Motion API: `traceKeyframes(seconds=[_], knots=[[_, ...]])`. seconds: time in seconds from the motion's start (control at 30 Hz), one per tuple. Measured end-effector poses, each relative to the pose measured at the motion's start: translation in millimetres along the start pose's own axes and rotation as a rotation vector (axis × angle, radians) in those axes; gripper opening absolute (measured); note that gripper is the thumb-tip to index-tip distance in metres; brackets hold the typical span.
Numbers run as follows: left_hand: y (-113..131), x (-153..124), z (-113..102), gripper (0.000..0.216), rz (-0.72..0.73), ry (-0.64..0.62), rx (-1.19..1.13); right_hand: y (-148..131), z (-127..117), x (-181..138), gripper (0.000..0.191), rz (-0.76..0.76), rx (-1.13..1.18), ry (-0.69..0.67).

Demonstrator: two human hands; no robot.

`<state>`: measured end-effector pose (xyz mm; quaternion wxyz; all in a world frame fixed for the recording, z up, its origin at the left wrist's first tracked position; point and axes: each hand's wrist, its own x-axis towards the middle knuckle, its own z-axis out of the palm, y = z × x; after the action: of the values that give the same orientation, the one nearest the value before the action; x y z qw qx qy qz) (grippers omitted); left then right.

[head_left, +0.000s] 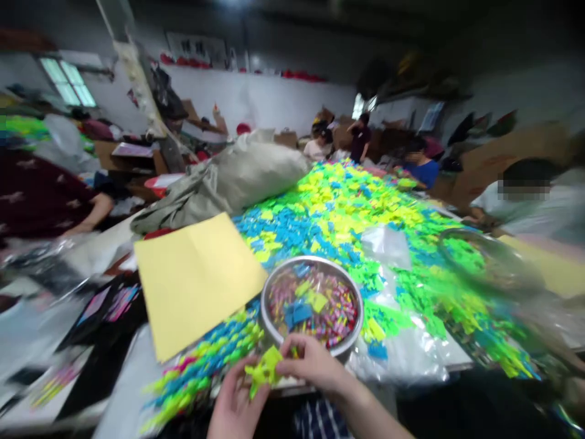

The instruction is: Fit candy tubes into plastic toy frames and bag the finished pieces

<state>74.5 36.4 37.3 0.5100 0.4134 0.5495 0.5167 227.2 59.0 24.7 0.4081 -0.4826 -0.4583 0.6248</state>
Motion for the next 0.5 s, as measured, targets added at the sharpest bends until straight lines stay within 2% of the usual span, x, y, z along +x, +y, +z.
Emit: traceKeyframes(seconds=[0.07, 0.2, 0.4, 0.5], knots=[[-2, -1, 1, 0.039, -0.073, -0.035, 0.012, -3, 4, -4, 0.026, 0.016, 0.041, 0.001], [-9, -5, -1, 0.029, -0.032, -0.001, -0.073, -8, -1, -2, 0.021, 0.083, 0.217, 0.063], [-5, -9, 1, 0.031, -0.153, -0.031, -0.212, -2, 3, -5, 0.028, -0.111, 0.174, 0.125], [-3, -9, 1, 0.037, -0.146, -0.039, -0.237, 4, 7, -2, 0.028, -0.149, 0.225, 0.129]])
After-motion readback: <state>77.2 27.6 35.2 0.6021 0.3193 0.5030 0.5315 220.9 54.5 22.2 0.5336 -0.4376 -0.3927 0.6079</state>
